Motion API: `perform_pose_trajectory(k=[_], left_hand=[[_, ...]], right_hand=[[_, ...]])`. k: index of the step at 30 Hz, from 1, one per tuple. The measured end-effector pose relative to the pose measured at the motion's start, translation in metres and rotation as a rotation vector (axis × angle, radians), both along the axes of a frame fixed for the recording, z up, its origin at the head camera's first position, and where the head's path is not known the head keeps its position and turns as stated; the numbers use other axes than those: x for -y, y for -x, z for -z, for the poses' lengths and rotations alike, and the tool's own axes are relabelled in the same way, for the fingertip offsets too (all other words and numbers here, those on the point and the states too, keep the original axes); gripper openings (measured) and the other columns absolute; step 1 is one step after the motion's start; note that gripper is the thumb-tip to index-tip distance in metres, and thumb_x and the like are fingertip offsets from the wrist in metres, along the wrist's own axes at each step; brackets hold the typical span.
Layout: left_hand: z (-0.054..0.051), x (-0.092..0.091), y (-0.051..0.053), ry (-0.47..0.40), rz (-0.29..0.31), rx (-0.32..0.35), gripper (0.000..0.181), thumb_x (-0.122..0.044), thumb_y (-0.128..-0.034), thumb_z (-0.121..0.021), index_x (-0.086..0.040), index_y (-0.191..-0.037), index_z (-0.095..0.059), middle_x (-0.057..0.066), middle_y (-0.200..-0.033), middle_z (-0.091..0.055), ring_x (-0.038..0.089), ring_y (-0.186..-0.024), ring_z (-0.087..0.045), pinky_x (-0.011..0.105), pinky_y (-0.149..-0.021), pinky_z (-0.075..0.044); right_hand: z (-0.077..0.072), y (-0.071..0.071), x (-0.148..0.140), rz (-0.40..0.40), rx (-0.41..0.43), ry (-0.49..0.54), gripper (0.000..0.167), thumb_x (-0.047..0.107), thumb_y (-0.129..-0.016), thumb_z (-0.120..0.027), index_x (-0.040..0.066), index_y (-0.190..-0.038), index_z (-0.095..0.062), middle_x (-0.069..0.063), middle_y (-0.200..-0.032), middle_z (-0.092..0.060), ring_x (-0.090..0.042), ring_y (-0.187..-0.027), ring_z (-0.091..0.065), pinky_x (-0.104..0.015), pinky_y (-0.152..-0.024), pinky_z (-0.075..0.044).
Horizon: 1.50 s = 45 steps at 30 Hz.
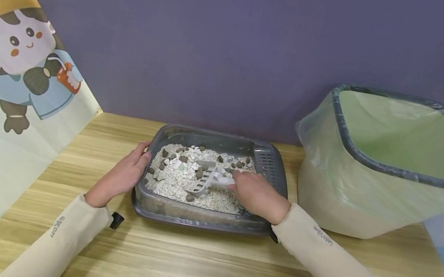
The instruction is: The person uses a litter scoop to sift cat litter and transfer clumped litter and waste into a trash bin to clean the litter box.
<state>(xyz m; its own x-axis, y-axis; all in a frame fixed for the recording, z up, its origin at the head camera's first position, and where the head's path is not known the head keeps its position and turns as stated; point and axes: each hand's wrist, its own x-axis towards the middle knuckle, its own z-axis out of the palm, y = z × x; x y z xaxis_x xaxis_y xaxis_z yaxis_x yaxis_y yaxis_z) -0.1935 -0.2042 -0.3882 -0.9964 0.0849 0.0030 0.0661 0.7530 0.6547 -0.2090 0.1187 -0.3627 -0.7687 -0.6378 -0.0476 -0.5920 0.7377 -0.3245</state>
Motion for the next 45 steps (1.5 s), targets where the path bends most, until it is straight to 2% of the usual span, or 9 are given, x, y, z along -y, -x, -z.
perform_pose_trajectory(k=[5, 12, 16, 20, 24, 28, 36, 42, 45], left_hand=[[-0.003, -0.002, 0.001, -0.007, 0.000, 0.005, 0.055, -0.038, -0.1031, -0.021, -0.011, -0.150, -0.018, 0.024, -0.142, -0.035, 0.045, -0.126, -0.037, 0.062, -0.098, -0.031], [-0.001, -0.003, 0.000, -0.012, 0.008, 0.021, 0.056, -0.040, -0.1029, -0.019, -0.011, -0.151, -0.016, 0.024, -0.145, -0.032, 0.045, -0.127, -0.035, 0.063, -0.100, -0.029], [-0.001, -0.001, 0.000, -0.003, 0.001, 0.022, 0.057, -0.041, -0.1028, -0.018, -0.011, -0.151, -0.015, 0.024, -0.146, -0.030, 0.046, -0.128, -0.034, 0.063, -0.100, -0.028], [0.001, 0.000, -0.001, -0.008, 0.001, 0.020, 0.057, -0.041, -0.1028, -0.019, -0.010, -0.151, -0.016, 0.024, -0.146, -0.029, 0.046, -0.129, -0.032, 0.063, -0.100, -0.027], [0.002, 0.000, -0.002, -0.005, 0.001, 0.022, 0.058, -0.042, -0.1026, -0.019, -0.010, -0.151, -0.017, 0.024, -0.145, -0.032, 0.045, -0.128, -0.034, 0.063, -0.099, -0.028], [0.000, -0.001, -0.002, 0.003, -0.005, 0.014, 0.057, -0.042, -0.1025, -0.019, -0.011, -0.151, -0.017, 0.024, -0.145, -0.032, 0.046, -0.127, -0.035, 0.064, -0.099, -0.029], [-0.002, -0.001, -0.001, 0.010, 0.001, 0.000, 0.057, -0.042, -0.1027, -0.018, -0.011, -0.151, -0.017, 0.024, -0.146, -0.031, 0.045, -0.128, -0.033, 0.062, -0.100, -0.027], [-0.001, -0.001, 0.000, 0.003, 0.002, 0.010, 0.058, -0.043, -0.1024, -0.018, -0.012, -0.151, -0.017, 0.023, -0.147, -0.029, 0.044, -0.130, -0.032, 0.061, -0.101, -0.027], [-0.001, -0.001, 0.001, 0.001, 0.002, 0.012, 0.057, -0.042, -0.1025, -0.018, -0.012, -0.151, -0.017, 0.022, -0.148, -0.029, 0.044, -0.130, -0.032, 0.061, -0.102, -0.027]], right_hand=[[0.003, -0.006, 0.005, 0.011, -0.068, 0.024, 0.026, 0.024, -0.099, -0.051, 0.013, -0.076, -0.046, 0.001, -0.059, -0.041, -0.011, -0.045, -0.035, -0.026, -0.043, -0.033], [0.013, -0.023, -0.011, 0.097, -0.180, 0.085, 0.021, 0.024, -0.098, -0.053, 0.014, -0.081, -0.047, 0.004, -0.058, -0.038, -0.008, -0.042, -0.031, -0.024, -0.040, -0.029], [0.022, -0.027, -0.017, 0.155, -0.205, 0.158, 0.015, 0.024, -0.098, -0.053, 0.011, -0.092, -0.053, 0.006, -0.059, -0.040, -0.008, -0.044, -0.033, -0.026, -0.041, -0.031], [0.034, -0.027, -0.018, 0.225, -0.216, 0.255, 0.020, 0.025, -0.098, -0.053, 0.007, -0.104, -0.058, 0.004, -0.065, -0.046, -0.008, -0.048, -0.037, -0.027, -0.044, -0.035], [0.042, -0.027, -0.020, 0.282, -0.207, 0.370, 0.022, 0.026, -0.098, -0.053, 0.008, -0.111, -0.059, 0.004, -0.066, -0.043, -0.009, -0.048, -0.035, -0.027, -0.044, -0.034], [0.044, -0.027, -0.022, 0.295, -0.231, 0.445, 0.024, 0.028, -0.098, -0.052, 0.010, -0.112, -0.060, 0.005, -0.066, -0.043, -0.009, -0.048, -0.036, -0.027, -0.044, -0.034], [0.044, -0.026, -0.024, 0.290, -0.249, 0.500, 0.025, 0.027, -0.098, -0.052, 0.009, -0.113, -0.060, 0.004, -0.067, -0.044, -0.009, -0.049, -0.037, -0.026, -0.044, -0.035], [0.047, -0.024, -0.025, 0.305, -0.305, 0.572, 0.022, 0.020, -0.096, -0.058, 0.007, -0.112, -0.061, 0.004, -0.071, -0.047, -0.009, -0.053, -0.040, -0.027, -0.047, -0.036], [0.043, -0.022, -0.027, 0.305, -0.338, 0.619, 0.021, 0.015, -0.094, -0.060, 0.003, -0.112, -0.062, 0.002, -0.074, -0.050, -0.008, -0.053, -0.040, -0.026, -0.047, -0.036]])
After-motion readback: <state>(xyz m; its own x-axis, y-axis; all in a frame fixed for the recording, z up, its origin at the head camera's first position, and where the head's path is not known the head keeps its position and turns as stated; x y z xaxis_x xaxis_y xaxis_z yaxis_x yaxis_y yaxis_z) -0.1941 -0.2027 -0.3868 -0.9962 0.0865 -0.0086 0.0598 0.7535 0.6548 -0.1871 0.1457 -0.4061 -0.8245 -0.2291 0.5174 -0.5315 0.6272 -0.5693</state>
